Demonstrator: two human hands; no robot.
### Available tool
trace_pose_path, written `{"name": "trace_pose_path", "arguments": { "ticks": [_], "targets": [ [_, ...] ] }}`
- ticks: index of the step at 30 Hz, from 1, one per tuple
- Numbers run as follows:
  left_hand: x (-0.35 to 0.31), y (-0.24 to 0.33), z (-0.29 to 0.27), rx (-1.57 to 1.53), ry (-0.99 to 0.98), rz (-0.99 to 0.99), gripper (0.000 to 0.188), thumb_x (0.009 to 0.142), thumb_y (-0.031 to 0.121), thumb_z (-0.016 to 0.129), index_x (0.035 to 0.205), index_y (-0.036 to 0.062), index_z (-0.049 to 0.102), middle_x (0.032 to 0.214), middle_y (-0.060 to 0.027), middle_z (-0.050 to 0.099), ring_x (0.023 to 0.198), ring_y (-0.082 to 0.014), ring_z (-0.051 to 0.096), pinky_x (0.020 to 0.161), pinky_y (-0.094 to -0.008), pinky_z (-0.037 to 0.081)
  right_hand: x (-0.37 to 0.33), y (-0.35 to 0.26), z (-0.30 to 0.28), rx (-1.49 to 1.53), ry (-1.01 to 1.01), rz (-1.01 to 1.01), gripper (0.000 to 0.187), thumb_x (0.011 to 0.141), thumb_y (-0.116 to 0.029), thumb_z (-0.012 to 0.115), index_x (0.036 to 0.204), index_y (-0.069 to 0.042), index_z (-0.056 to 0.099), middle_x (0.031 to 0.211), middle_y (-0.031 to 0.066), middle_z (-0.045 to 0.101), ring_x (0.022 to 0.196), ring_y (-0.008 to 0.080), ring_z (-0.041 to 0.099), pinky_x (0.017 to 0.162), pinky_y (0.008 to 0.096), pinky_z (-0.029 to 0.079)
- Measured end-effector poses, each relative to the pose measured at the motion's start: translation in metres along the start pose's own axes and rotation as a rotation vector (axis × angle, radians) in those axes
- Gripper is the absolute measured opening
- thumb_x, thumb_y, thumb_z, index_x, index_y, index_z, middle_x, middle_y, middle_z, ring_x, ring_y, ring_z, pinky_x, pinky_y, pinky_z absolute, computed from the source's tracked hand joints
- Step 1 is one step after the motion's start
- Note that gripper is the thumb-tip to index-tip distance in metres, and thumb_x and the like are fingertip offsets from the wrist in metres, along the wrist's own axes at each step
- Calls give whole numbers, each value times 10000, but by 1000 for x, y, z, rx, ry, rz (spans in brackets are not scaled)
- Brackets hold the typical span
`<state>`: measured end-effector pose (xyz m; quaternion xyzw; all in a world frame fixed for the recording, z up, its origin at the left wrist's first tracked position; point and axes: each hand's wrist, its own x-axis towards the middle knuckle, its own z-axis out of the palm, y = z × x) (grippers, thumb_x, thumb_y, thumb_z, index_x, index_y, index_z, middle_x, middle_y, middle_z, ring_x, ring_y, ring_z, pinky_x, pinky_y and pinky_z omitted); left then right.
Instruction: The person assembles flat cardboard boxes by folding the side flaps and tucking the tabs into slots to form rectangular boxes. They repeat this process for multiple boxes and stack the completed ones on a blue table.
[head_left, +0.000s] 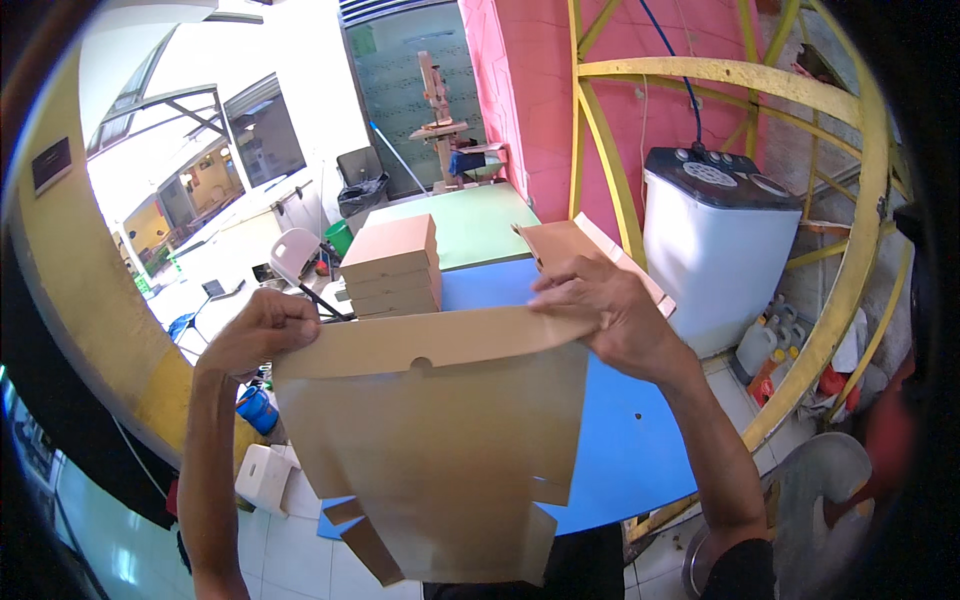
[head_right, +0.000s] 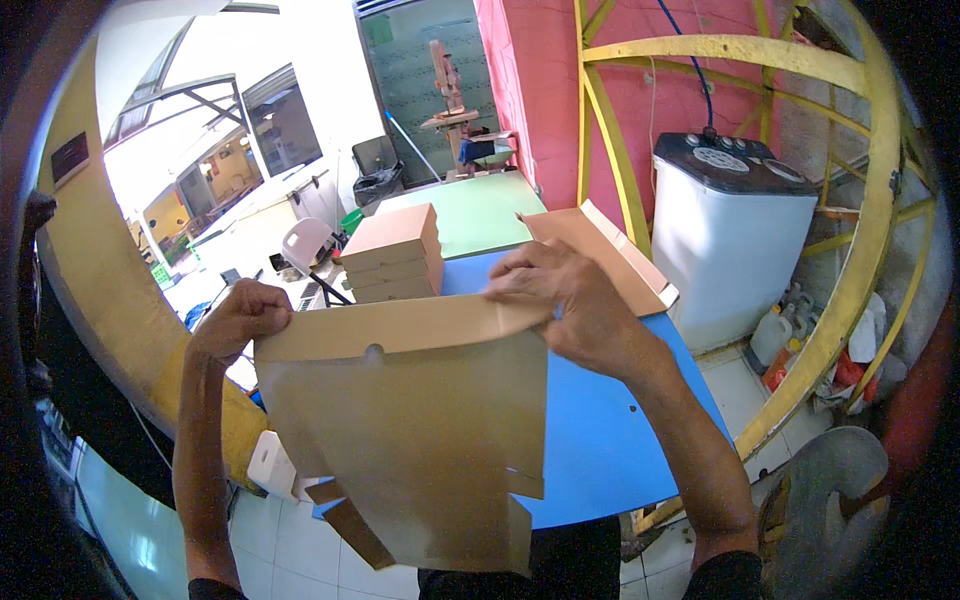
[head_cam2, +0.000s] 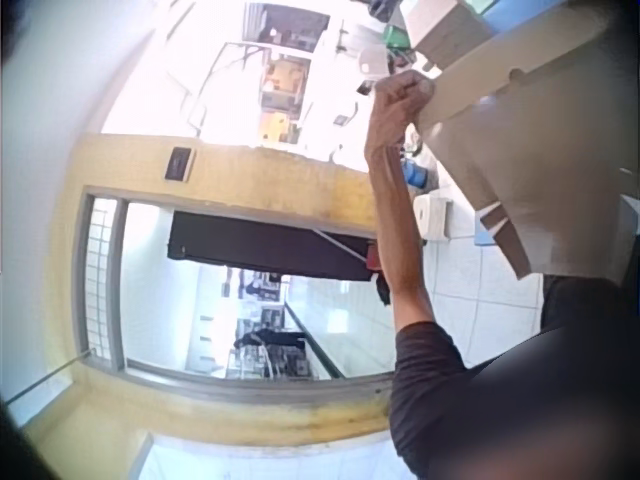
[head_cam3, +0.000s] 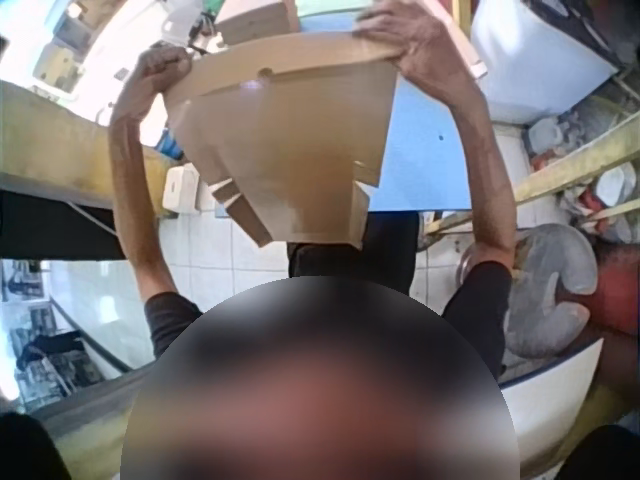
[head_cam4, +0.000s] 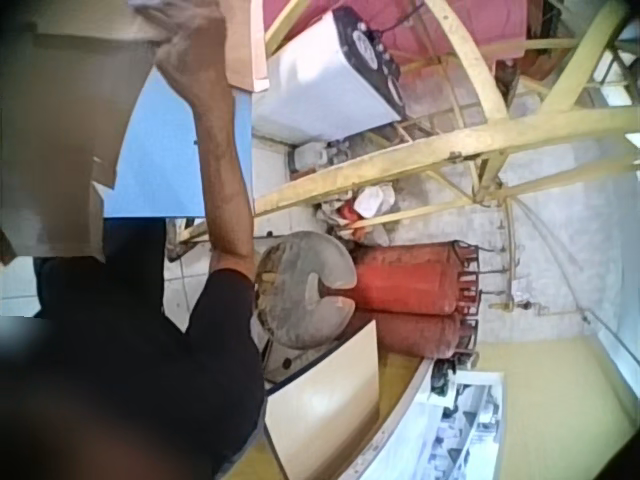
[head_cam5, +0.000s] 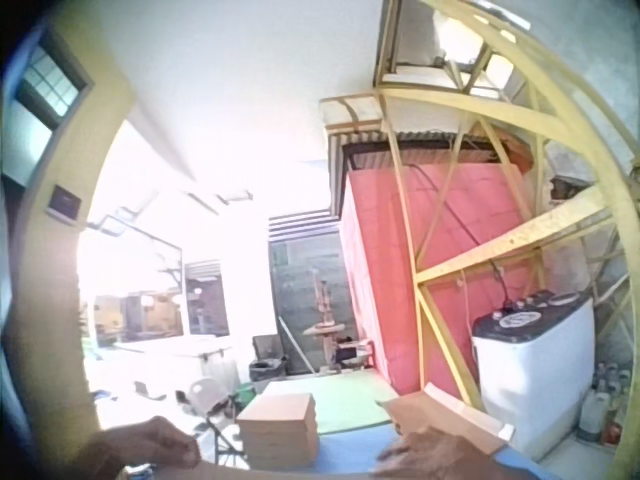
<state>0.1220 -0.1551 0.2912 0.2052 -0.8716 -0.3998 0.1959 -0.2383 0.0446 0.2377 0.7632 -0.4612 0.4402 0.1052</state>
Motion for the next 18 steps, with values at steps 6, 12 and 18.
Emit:
{"name": "trace_pose_path", "arguments": {
  "ticks": [6, 12, 18],
  "targets": [
    [-9, 13, 4, -189, -244, 222, 489, 857, 4, 670, 1342, -24, 611, 1301, -205, 660, 1159, -256, 671, 960, -360, 560, 6, 15, 13, 150, 279, 381, 168, 866, -95, 732, 969, 38, 736, 669, 73, 691, 565, 89, 585, 536, 294, 458],
    [-11, 22, 20, -32, -112, 122, 578, 825, -92, 673, 1385, 22, 585, 1371, -140, 625, 1147, -232, 664, 805, -326, 622, 18, 8, 19, 81, 357, 401, 193, 865, -100, 707, 989, 48, 720, 693, 87, 697, 587, 85, 587, 568, 293, 471],
    [-3, 7, 27, -107, -68, 225, 578, 841, -83, 688, 1399, -16, 556, 1319, -174, 651, 1062, -212, 700, 801, -333, 619, 17, 18, 13, 217, 389, 487, 186, 885, -110, 699, 978, 51, 712, 750, 82, 712, 664, 94, 614, 616, 297, 497]
  ]
}}
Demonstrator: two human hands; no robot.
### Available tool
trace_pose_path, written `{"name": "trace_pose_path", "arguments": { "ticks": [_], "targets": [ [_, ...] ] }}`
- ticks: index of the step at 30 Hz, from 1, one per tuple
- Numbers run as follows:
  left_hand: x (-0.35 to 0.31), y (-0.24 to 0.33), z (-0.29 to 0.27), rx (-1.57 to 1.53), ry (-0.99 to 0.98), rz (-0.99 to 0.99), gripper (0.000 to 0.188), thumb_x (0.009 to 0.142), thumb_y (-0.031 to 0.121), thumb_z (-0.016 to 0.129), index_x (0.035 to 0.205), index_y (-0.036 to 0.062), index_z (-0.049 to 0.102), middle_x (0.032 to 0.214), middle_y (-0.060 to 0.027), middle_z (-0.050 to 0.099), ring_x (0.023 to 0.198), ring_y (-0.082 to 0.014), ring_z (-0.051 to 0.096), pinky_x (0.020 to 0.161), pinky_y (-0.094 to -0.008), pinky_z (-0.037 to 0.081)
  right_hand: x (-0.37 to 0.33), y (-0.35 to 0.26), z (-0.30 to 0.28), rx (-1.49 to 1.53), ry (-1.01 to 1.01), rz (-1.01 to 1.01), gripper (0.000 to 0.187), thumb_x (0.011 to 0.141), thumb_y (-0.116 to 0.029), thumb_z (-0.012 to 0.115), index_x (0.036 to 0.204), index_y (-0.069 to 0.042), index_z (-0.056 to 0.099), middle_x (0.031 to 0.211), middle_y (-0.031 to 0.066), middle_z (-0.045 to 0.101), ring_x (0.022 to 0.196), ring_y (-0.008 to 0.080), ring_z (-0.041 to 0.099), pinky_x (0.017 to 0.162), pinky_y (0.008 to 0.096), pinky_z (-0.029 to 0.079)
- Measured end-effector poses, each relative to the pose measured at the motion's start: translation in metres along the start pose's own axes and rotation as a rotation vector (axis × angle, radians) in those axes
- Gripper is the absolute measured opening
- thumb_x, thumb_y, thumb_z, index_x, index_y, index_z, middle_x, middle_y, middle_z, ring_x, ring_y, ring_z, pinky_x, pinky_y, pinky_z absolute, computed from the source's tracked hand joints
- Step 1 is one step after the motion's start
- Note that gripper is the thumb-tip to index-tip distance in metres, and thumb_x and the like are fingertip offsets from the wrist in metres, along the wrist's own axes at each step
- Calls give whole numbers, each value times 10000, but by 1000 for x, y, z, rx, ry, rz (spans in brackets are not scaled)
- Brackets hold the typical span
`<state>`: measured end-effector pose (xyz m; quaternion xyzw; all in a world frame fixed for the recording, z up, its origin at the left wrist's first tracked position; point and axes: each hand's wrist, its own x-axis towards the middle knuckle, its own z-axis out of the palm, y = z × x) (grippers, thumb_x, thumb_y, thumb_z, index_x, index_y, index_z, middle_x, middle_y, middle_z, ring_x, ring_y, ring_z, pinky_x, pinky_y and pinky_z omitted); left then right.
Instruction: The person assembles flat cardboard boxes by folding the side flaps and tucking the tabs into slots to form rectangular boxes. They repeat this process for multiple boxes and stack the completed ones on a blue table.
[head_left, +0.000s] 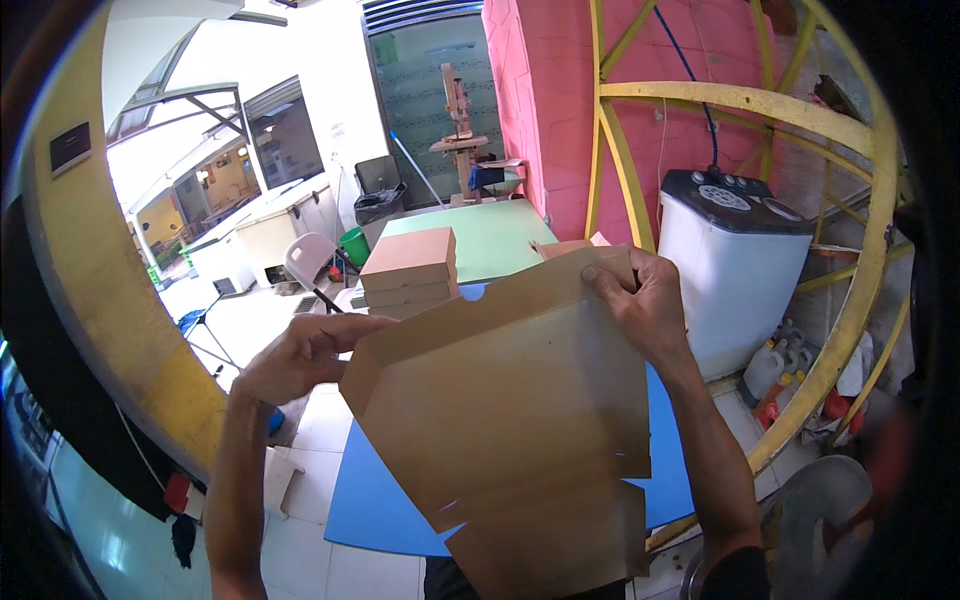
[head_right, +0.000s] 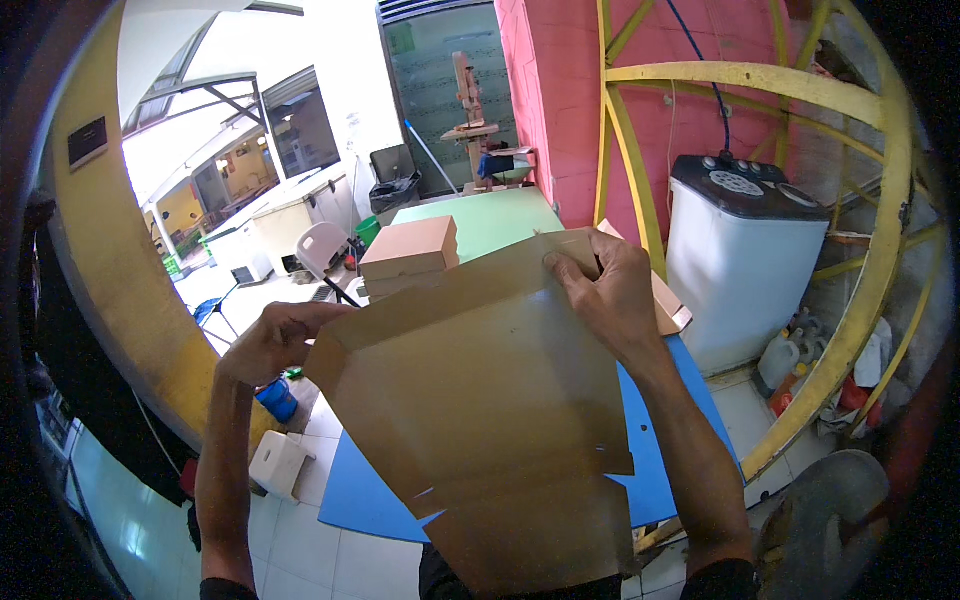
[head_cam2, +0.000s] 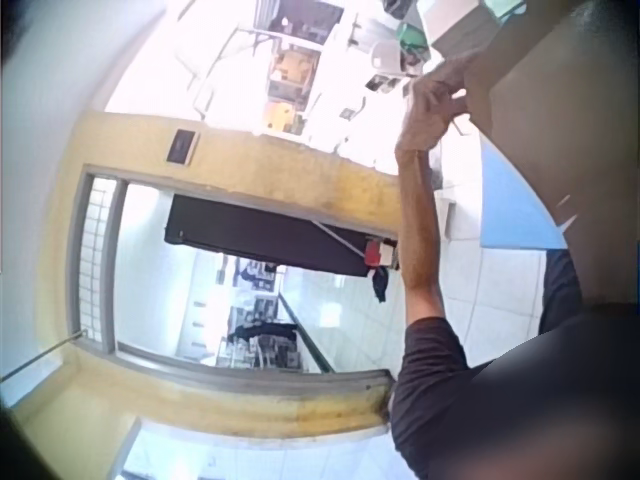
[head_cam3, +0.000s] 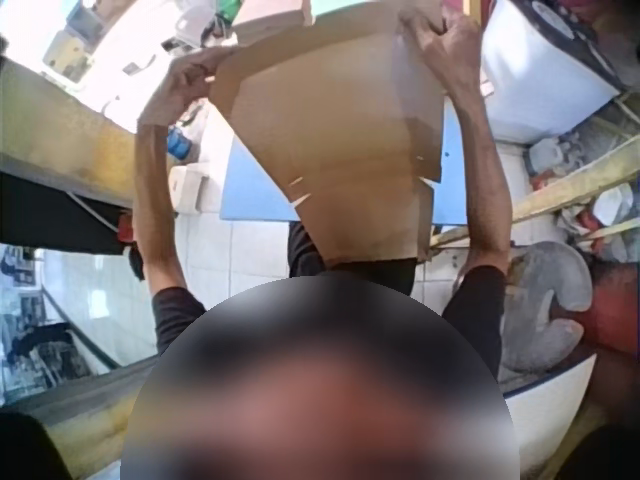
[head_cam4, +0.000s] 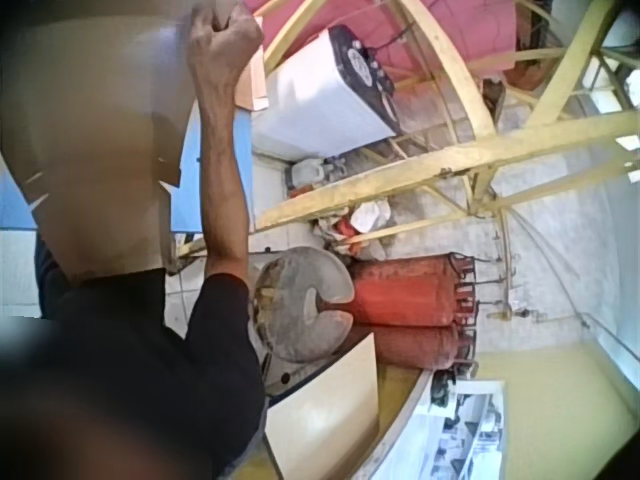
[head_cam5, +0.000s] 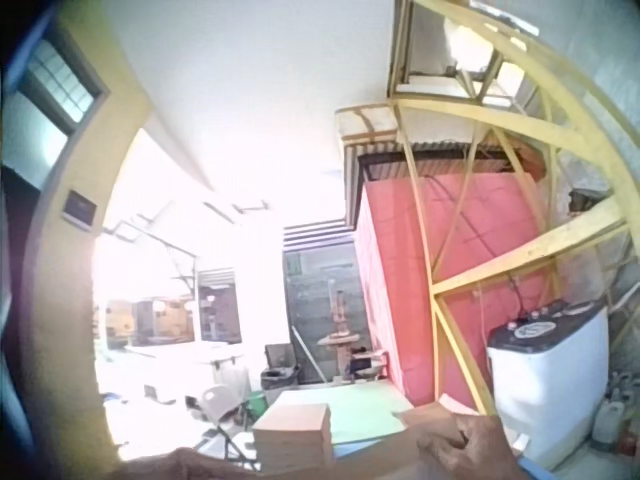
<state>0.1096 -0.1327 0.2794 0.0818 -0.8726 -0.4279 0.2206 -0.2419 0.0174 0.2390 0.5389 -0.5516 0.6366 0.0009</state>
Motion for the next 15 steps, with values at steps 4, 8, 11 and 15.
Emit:
{"name": "trace_pose_path", "arguments": {
  "ticks": [4, 8, 11, 15],
  "targets": [
    [5, -14, 18, 278, 123, -142, 421, 881, 21, 718, 1287, -28, 621, 1111, -107, 726, 871, -132, 682, 753, -296, 579, 2, -2, 1, -36, -22, 8, 185, 897, -116, 702, 979, 49, 713, 766, 74, 713, 687, 99, 631, 638, 297, 510],
    [18, -28, 33, 62, 437, -155, 274, 950, 172, 699, 1131, -31, 662, 979, -67, 701, 869, -128, 649, 764, -299, 554, 4, -16, -13, 185, -204, 180, 231, 927, -132, 690, 1088, 33, 713, 967, 130, 738, 866, 137, 686, 768, 299, 548],
    [29, -37, 33, 15, 663, -217, 353, 1011, 288, 629, 1078, -58, 660, 915, -66, 688, 836, -116, 630, 794, -284, 523, 11, -19, -32, 958, -549, 272, 325, 943, -184, 702, 1210, 0, 680, 1233, 169, 664, 1128, 185, 637, 938, 319, 521],
    [34, -41, 23, -20, 451, -216, 341, 1010, 230, 625, 1152, -80, 641, 978, -90, 724, 845, -119, 660, 795, -277, 533, 22, -2, -33, 766, -762, 44, 452, 929, -236, 730, 1315, -27, 626, 1410, 170, 576, 1287, 223, 566, 1036, 343, 484]
  ]
}}
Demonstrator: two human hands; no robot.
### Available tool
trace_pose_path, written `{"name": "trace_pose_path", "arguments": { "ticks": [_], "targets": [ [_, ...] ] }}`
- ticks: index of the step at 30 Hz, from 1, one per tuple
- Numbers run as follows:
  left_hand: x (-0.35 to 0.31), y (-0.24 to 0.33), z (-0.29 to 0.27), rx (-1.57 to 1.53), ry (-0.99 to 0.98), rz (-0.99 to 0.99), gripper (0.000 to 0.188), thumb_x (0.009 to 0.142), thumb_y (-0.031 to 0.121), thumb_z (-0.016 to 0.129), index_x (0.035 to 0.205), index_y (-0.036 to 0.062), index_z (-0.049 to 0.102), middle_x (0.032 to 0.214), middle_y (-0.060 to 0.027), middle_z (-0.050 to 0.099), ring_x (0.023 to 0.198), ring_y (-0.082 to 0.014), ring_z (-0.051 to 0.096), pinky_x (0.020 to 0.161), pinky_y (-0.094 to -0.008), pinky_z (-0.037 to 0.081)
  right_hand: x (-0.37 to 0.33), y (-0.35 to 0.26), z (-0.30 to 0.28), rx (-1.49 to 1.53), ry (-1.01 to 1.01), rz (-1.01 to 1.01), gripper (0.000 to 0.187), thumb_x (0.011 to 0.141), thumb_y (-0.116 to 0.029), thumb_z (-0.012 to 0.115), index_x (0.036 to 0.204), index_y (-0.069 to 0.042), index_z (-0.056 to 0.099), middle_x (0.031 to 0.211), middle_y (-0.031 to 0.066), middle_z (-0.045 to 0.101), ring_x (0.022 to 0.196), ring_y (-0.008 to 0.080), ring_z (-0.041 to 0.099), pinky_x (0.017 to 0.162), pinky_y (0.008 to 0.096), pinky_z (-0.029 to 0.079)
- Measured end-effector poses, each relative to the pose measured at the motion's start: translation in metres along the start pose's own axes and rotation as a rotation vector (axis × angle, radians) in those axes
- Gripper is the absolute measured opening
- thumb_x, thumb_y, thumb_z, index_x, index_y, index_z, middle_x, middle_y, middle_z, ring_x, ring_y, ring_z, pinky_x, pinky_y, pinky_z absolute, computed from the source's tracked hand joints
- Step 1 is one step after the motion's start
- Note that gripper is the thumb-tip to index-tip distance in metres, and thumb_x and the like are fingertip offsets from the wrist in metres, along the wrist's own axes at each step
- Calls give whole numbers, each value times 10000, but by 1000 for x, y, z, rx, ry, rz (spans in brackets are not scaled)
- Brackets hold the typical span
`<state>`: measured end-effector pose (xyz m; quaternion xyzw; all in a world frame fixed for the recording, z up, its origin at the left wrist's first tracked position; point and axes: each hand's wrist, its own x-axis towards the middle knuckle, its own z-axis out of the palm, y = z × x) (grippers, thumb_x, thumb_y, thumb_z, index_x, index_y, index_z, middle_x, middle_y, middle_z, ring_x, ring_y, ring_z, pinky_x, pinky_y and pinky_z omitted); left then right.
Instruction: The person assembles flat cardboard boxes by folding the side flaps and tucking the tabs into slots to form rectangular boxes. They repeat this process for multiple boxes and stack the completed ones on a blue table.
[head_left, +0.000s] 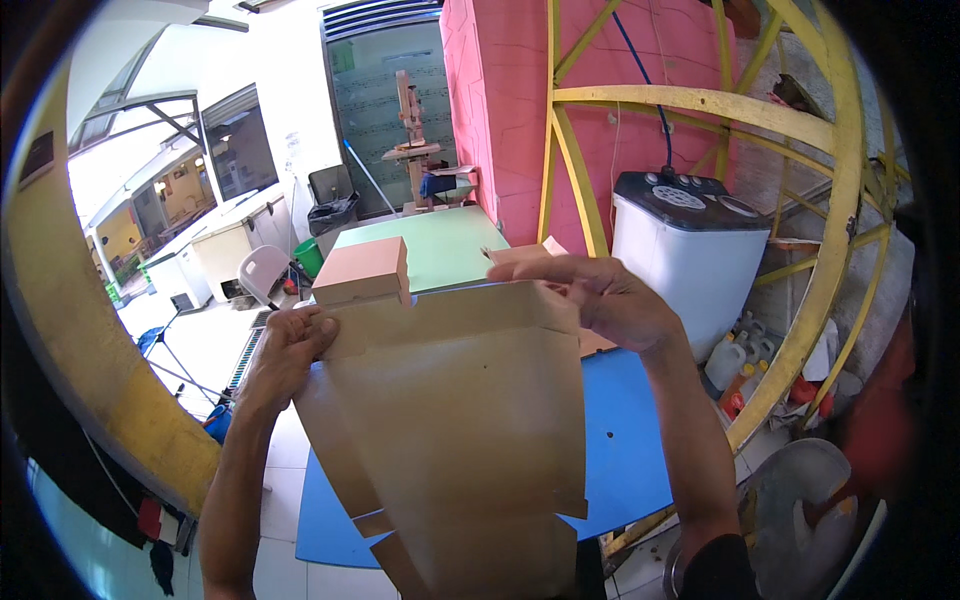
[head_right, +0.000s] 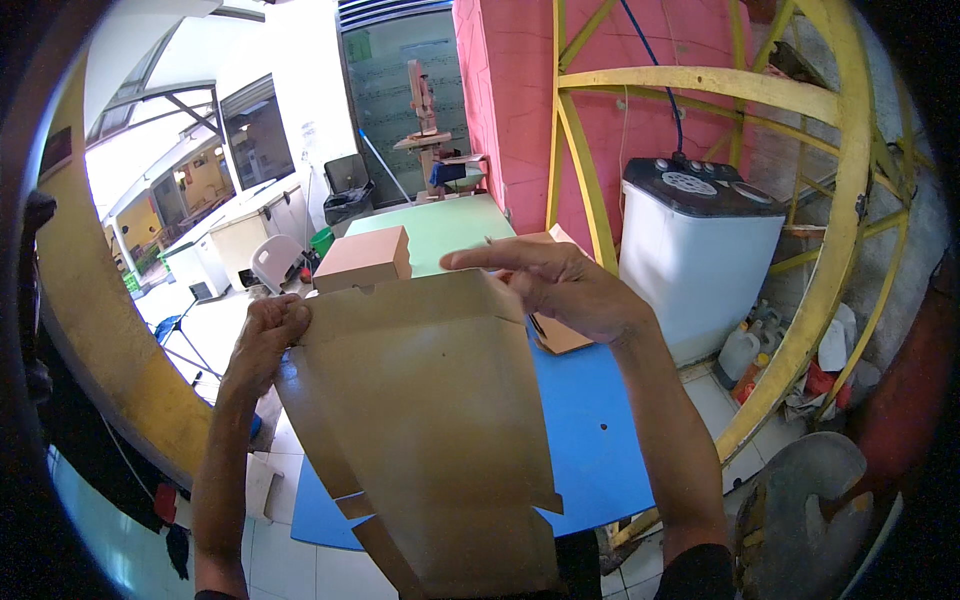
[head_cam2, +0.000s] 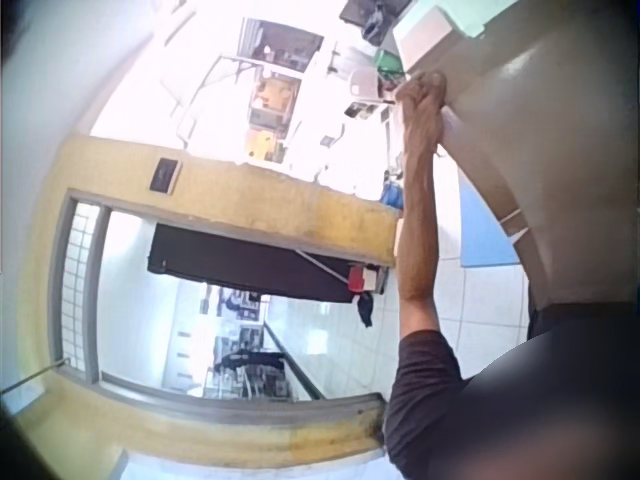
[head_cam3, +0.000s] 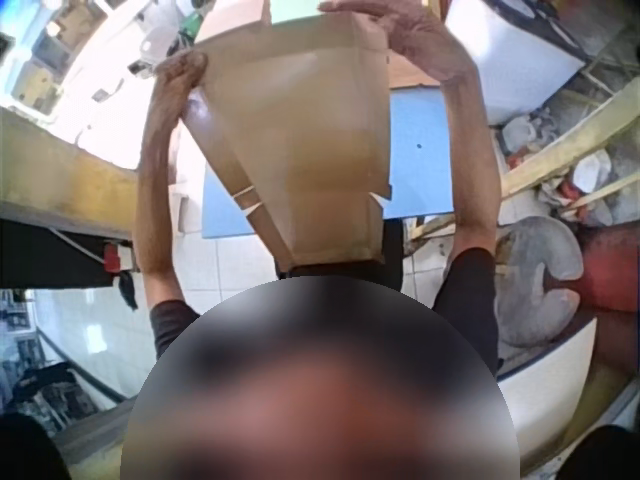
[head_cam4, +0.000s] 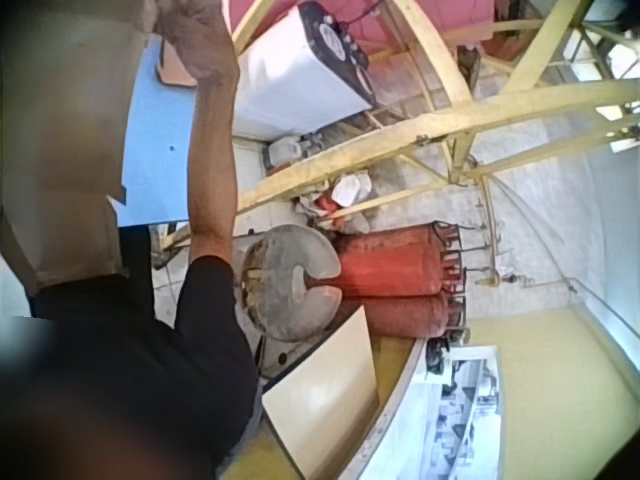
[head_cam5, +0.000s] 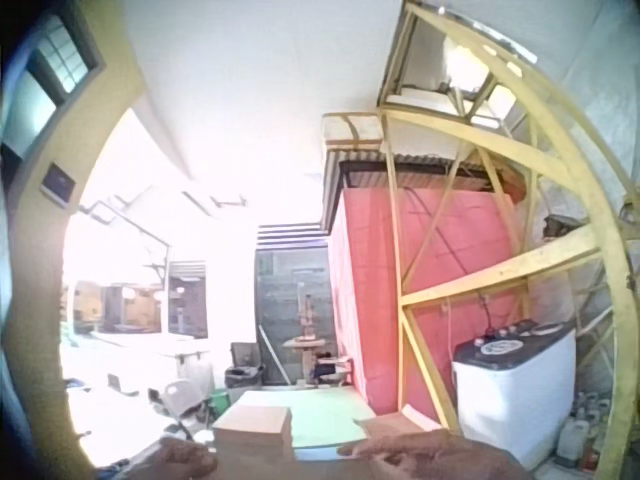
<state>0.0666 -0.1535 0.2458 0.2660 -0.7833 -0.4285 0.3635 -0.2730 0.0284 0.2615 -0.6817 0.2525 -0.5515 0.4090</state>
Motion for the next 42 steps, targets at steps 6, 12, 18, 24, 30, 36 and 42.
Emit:
{"name": "trace_pose_path", "arguments": {
  "ticks": [6, 12, 18, 24, 30, 36, 42],
  "targets": [
    [-1, -1, 3, 6, -10, -70, 284, 1016, 230, 609, 1070, -40, 679, 879, -59, 714, 748, -86, 624, 693, -256, 515, 2, 24, -7, -255, 52, 118, 278, 896, -121, 751, 1158, -62, 679, 1081, 66, 708, 983, 104, 644, 818, 266, 520],
    [-2, -2, -8, -51, -151, -110, 380, 1039, 306, 570, 1146, -49, 654, 934, -105, 723, 782, -123, 662, 700, -286, 551, 7, 50, 13, -250, 416, 168, 416, 849, 3, 754, 1243, 4, 621, 833, 28, 689, 709, 57, 587, 713, 232, 506],
    [-39, -31, 2, -709, -29, -169, 581, 1102, 438, 317, 1400, -24, 508, 1115, -196, 698, 886, -242, 708, 771, -345, 584, 3, 69, 12, -246, 675, 72, 445, 886, -8, 726, 1296, 39, 562, 871, 114, 755, 671, 76, 669, 616, 221, 534],
    [-96, -34, 89, -445, 347, -40, 479, 1115, 368, 352, 1263, -15, 599, 1046, -87, 662, 899, -130, 611, 784, -285, 499, 5, 86, 21, -311, 824, 81, 192, 909, -44, 713, 1061, 71, 691, 868, 88, 740, 723, 63, 633, 631, 218, 496],
    [-80, -33, 107, -455, 472, -35, 425, 1087, 351, 449, 1226, -13, 619, 1024, -106, 710, 847, -159, 691, 728, -283, 564, -8, 102, 57, 12, 880, 2, 320, 1035, -247, 600, 1088, 52, 699, 836, 19, 694, 673, 45, 559, 605, 216, 457],
    [-64, -50, 105, -544, 588, -64, 375, 1067, 311, 523, 1150, -15, 687, 998, -84, 731, 832, -117, 663, 739, -272, 544, -47, 112, 83, -32, 891, -15, 428, 1076, -352, 517, 1074, 33, 703, 815, -22, 629, 664, 27, 473, 580, 210, 389],
    [-61, -45, 108, -535, 580, 8, 371, 1069, 300, 524, 1143, -21, 695, 1009, -70, 733, 835, -106, 654, 763, -269, 539, -58, 118, 83, -95, 889, 3, 357, 1071, -286, 539, 1006, 26, 698, 782, -24, 609, 658, 30, 458, 586, 225, 399]
  ]
}}
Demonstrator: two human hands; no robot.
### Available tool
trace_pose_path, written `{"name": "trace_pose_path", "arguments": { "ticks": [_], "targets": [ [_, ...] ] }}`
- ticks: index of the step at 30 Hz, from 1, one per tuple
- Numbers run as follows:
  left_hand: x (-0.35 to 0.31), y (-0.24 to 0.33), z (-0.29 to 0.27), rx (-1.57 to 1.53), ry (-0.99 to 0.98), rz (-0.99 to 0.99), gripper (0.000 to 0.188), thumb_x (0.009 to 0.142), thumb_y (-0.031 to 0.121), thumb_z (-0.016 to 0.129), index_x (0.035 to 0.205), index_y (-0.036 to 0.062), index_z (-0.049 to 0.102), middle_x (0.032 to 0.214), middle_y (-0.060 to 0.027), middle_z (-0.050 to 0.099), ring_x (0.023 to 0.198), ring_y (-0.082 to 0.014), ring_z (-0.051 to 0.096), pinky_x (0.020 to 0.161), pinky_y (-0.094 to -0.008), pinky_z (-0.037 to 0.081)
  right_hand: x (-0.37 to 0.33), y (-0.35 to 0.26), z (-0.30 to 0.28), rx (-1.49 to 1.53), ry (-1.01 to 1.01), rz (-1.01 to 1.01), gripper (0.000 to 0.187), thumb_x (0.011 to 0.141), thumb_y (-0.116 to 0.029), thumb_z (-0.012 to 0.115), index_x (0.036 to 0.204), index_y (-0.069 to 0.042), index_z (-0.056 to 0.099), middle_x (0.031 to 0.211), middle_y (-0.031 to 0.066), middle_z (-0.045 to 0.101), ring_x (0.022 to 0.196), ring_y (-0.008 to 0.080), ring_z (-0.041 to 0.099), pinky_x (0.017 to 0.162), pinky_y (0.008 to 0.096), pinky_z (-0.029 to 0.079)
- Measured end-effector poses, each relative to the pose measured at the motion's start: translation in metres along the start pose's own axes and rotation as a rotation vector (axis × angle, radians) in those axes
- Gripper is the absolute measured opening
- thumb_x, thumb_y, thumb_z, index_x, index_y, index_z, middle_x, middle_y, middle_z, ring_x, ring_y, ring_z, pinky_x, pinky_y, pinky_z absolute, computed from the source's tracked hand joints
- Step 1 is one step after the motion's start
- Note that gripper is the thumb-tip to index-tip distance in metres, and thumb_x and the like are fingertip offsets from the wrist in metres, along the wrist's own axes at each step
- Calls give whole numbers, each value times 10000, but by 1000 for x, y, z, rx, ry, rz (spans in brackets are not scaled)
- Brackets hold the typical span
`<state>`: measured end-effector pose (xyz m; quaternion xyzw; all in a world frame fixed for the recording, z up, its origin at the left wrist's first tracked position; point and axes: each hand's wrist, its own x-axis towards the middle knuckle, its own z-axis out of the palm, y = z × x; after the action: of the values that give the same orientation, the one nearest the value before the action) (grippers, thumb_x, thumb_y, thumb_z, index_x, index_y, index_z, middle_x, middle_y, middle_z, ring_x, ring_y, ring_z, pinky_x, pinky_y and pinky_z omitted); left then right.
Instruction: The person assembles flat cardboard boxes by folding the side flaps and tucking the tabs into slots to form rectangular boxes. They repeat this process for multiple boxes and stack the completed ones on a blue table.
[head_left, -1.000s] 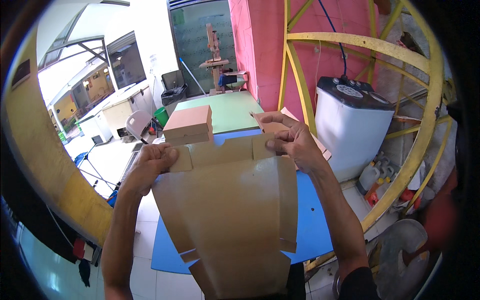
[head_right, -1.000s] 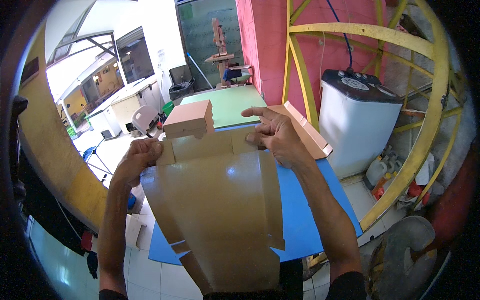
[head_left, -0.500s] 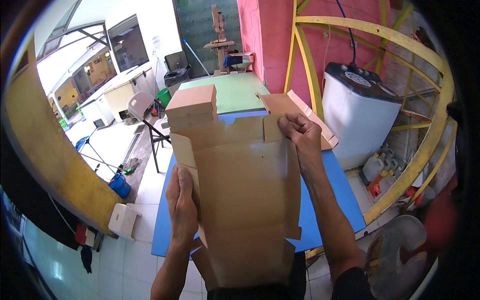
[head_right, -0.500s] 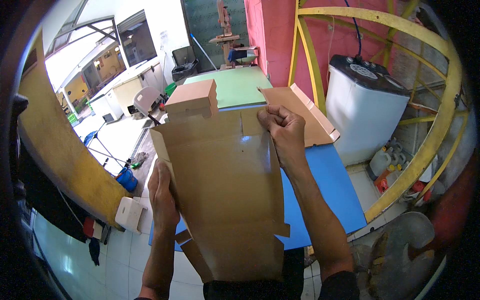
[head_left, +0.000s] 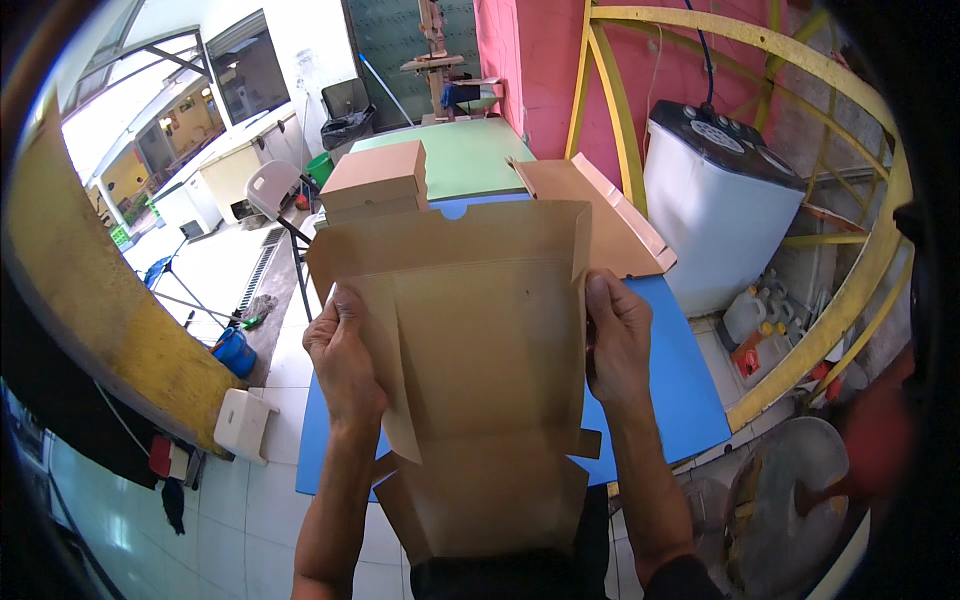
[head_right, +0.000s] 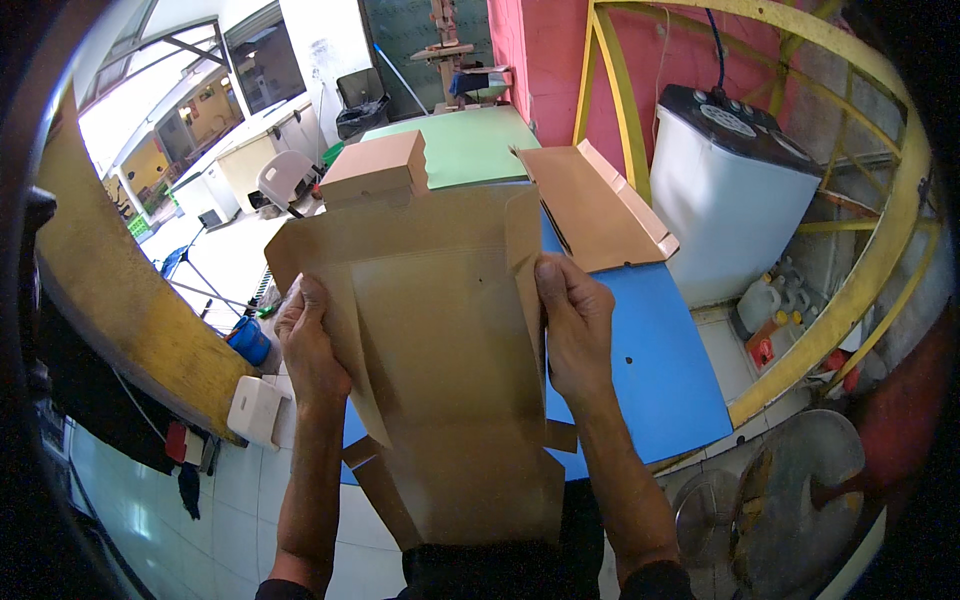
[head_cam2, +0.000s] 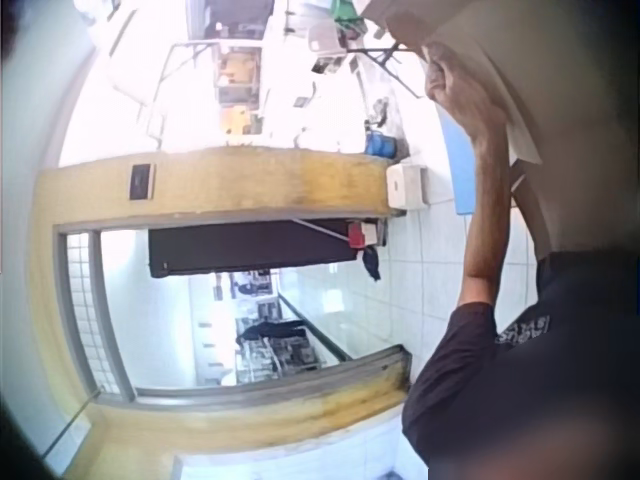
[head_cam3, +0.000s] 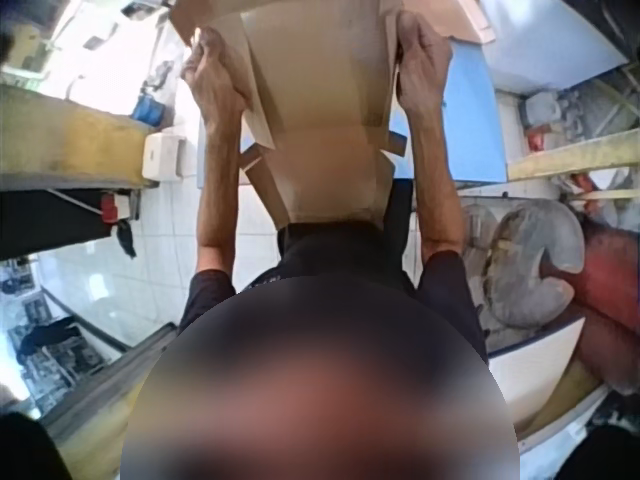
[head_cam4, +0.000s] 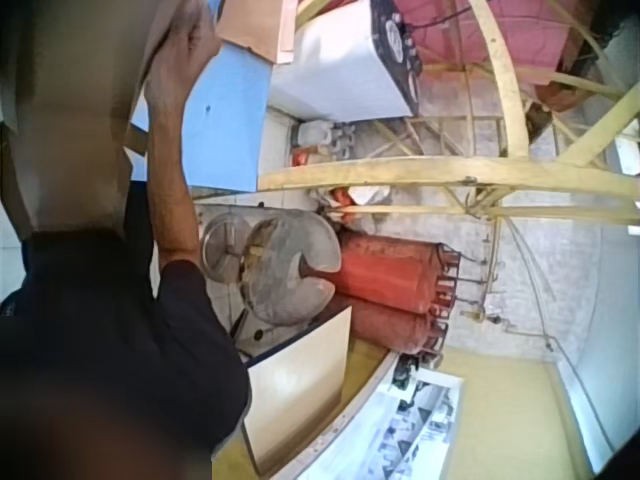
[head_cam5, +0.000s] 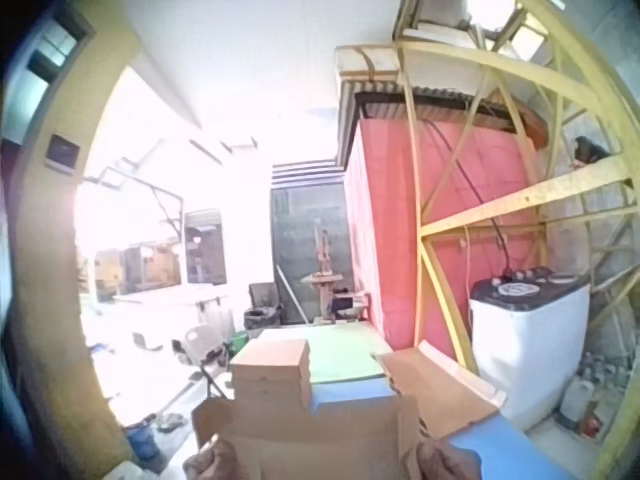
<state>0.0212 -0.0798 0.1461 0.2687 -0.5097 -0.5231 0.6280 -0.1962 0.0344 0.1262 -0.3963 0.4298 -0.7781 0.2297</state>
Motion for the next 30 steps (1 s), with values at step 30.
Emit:
{"name": "trace_pose_path", "arguments": {
  "ticks": [30],
  "targets": [
    [-2, -49, -79, -19, -491, -476, 329, 1075, 241, 512, 1149, -51, 645, 1018, -69, 715, 868, -96, 657, 792, -287, 561, 6, 52, -20, -115, -163, 278, 195, 1018, -160, 621, 921, -2, 685, 740, -24, 611, 636, 43, 499, 562, 248, 428]
  ]
}}
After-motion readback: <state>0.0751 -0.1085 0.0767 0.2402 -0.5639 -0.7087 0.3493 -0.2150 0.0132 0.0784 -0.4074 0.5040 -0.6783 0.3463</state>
